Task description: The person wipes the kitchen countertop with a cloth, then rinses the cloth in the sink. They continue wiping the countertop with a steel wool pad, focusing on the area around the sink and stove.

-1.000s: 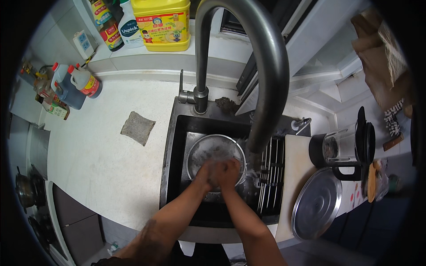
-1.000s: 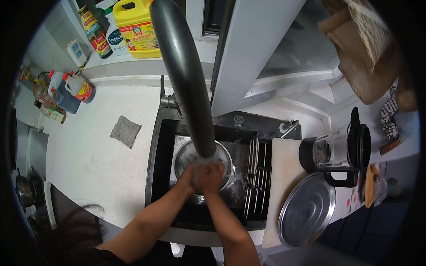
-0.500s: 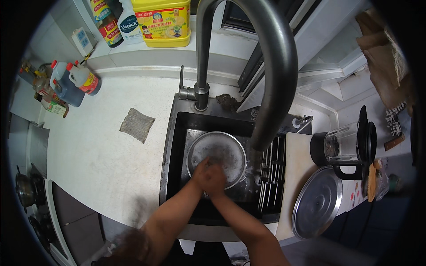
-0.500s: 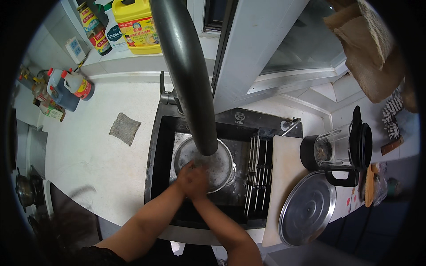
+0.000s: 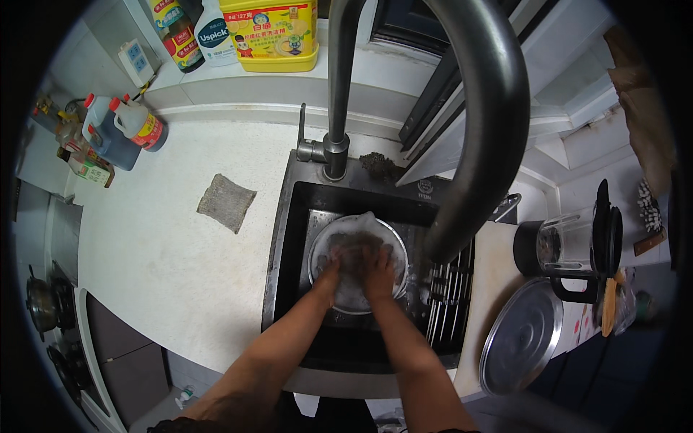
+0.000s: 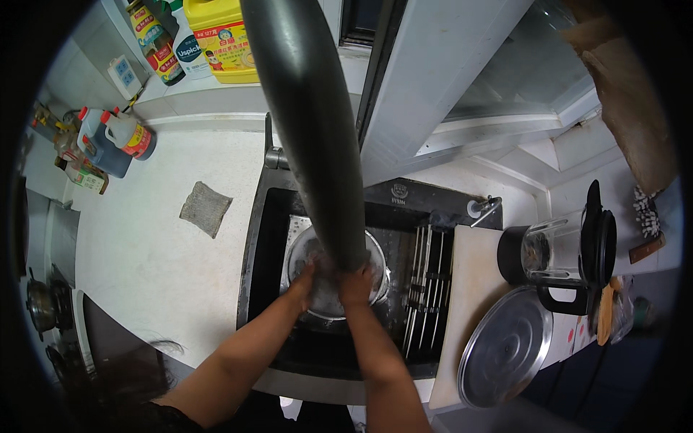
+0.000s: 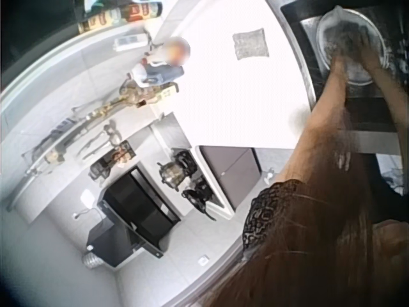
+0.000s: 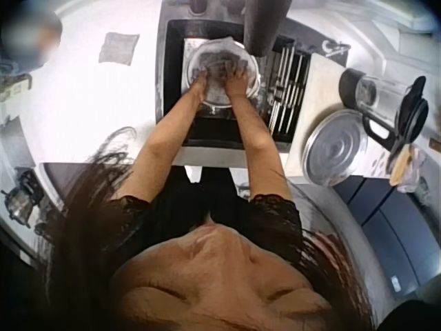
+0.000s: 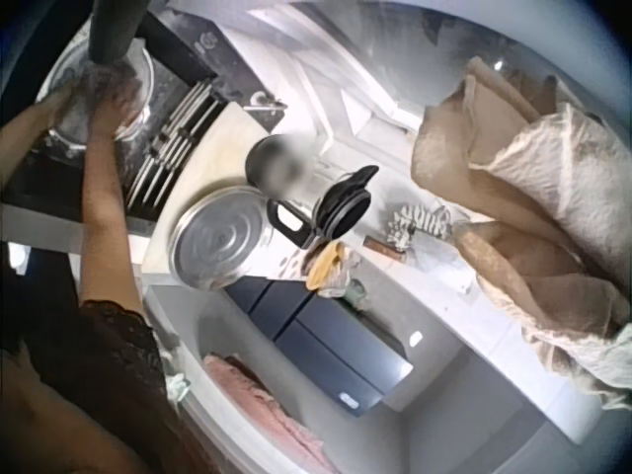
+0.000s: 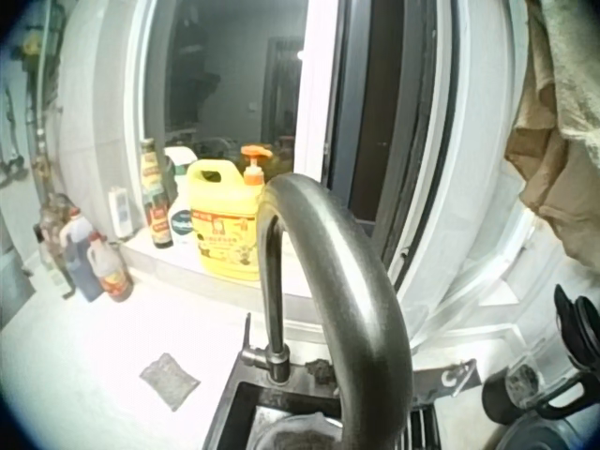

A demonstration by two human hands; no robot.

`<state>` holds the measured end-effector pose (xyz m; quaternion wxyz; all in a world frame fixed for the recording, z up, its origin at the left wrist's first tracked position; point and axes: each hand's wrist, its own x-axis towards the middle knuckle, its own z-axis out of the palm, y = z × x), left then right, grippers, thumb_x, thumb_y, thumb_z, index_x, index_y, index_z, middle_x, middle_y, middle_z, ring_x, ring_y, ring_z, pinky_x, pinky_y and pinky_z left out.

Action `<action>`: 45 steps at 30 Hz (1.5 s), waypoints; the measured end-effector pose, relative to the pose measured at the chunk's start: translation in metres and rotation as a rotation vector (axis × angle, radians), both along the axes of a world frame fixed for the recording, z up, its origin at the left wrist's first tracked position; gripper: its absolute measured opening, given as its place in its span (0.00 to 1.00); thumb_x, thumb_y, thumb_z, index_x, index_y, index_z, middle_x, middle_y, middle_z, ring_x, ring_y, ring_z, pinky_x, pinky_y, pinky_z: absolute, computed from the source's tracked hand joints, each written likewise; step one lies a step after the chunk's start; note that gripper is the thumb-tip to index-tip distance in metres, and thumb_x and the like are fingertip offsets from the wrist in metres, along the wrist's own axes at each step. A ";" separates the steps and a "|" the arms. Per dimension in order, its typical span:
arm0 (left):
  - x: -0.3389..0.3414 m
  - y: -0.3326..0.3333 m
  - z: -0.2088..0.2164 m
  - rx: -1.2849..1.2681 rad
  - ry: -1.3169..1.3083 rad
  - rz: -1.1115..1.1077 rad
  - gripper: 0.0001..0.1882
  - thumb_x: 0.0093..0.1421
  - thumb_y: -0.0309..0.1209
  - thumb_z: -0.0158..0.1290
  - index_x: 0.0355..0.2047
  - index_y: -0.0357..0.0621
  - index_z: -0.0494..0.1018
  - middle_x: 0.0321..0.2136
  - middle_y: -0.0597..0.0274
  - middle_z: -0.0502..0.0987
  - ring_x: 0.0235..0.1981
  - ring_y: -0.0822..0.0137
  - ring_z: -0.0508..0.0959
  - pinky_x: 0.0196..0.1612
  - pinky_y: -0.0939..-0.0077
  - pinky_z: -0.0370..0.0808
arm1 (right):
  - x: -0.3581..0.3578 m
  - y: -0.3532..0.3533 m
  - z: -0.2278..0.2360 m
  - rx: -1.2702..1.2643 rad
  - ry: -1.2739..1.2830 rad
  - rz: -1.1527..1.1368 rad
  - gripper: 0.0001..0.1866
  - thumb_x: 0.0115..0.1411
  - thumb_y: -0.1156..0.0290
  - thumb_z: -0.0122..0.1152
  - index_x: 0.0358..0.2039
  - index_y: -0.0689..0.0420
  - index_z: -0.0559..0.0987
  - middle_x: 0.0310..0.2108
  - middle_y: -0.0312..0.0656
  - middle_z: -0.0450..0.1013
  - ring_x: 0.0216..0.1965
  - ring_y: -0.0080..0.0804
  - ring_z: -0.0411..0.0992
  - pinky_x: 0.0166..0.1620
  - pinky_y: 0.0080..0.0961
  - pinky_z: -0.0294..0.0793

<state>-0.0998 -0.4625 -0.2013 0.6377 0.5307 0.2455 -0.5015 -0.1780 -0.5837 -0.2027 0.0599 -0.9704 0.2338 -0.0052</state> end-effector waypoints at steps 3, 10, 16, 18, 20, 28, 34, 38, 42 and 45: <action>0.007 -0.008 -0.003 -0.064 0.293 0.015 0.37 0.67 0.59 0.38 0.69 0.51 0.53 0.68 0.54 0.56 0.67 0.53 0.56 0.66 0.50 0.54 | -0.003 -0.008 -0.060 0.357 0.126 -0.119 0.26 0.55 0.70 0.58 0.57 0.54 0.71 0.49 0.54 0.71 0.54 0.51 0.67 0.60 0.44 0.64; 0.018 -0.011 0.013 -0.245 0.418 0.114 0.28 0.66 0.57 0.44 0.54 0.50 0.70 0.53 0.58 0.73 0.55 0.59 0.71 0.58 0.57 0.69 | 0.006 0.031 0.109 0.703 -0.411 0.316 0.17 0.46 0.67 0.68 0.38 0.54 0.79 0.38 0.48 0.73 0.47 0.50 0.70 0.53 0.43 0.68; -0.010 -0.015 0.029 -0.641 0.387 0.277 0.25 0.66 0.53 0.47 0.54 0.50 0.70 0.51 0.56 0.74 0.51 0.60 0.74 0.53 0.59 0.74 | 0.001 0.047 0.080 0.259 -0.576 0.211 0.11 0.50 0.65 0.67 0.32 0.55 0.78 0.32 0.46 0.73 0.38 0.47 0.72 0.39 0.40 0.74; -0.015 -0.011 0.025 -0.641 0.419 0.312 0.25 0.66 0.52 0.47 0.55 0.50 0.69 0.51 0.55 0.74 0.50 0.59 0.75 0.52 0.60 0.75 | 0.002 0.028 0.069 0.001 -0.526 0.131 0.09 0.52 0.65 0.65 0.30 0.55 0.77 0.31 0.45 0.73 0.37 0.47 0.73 0.39 0.42 0.74; -0.017 -0.017 0.061 -0.407 0.297 0.241 0.25 0.66 0.52 0.47 0.54 0.49 0.69 0.50 0.55 0.74 0.50 0.60 0.75 0.53 0.62 0.75 | -0.002 0.031 0.069 0.259 -0.587 0.030 0.09 0.53 0.65 0.63 0.28 0.56 0.77 0.30 0.46 0.73 0.36 0.48 0.73 0.38 0.42 0.74; -0.043 0.001 0.019 -0.715 0.600 0.225 0.20 0.63 0.54 0.49 0.39 0.53 0.76 0.36 0.63 0.79 0.36 0.63 0.79 0.42 0.62 0.76 | -0.022 0.036 0.094 0.351 -0.623 0.020 0.09 0.55 0.64 0.61 0.26 0.56 0.77 0.27 0.48 0.73 0.32 0.51 0.72 0.38 0.45 0.71; -0.040 -0.002 0.077 -0.419 0.330 0.243 0.23 0.63 0.56 0.50 0.43 0.53 0.75 0.39 0.61 0.79 0.39 0.63 0.78 0.44 0.63 0.76 | -0.030 0.049 0.125 0.500 -0.723 0.078 0.10 0.55 0.64 0.61 0.24 0.57 0.76 0.23 0.47 0.70 0.27 0.50 0.71 0.31 0.43 0.71; -0.037 0.005 0.045 -0.521 0.331 0.280 0.24 0.65 0.54 0.49 0.50 0.51 0.72 0.48 0.59 0.76 0.47 0.60 0.76 0.52 0.62 0.73 | -0.028 0.057 0.114 0.359 -0.637 0.072 0.12 0.56 0.63 0.62 0.24 0.57 0.73 0.26 0.47 0.71 0.29 0.48 0.72 0.32 0.43 0.73; -0.025 -0.007 0.100 -0.344 0.272 0.236 0.25 0.65 0.50 0.49 0.54 0.46 0.68 0.54 0.54 0.71 0.55 0.54 0.71 0.61 0.53 0.65 | -0.030 0.022 0.102 0.429 -0.576 -0.289 0.14 0.59 0.61 0.62 0.25 0.59 0.77 0.23 0.46 0.74 0.25 0.46 0.73 0.30 0.39 0.72; -0.019 0.002 0.085 -0.369 0.239 0.148 0.22 0.65 0.40 0.50 0.56 0.45 0.66 0.55 0.54 0.70 0.56 0.53 0.70 0.61 0.50 0.64 | -0.047 0.008 0.099 0.804 -0.426 -0.499 0.13 0.59 0.62 0.64 0.34 0.60 0.78 0.22 0.43 0.76 0.24 0.39 0.75 0.28 0.35 0.72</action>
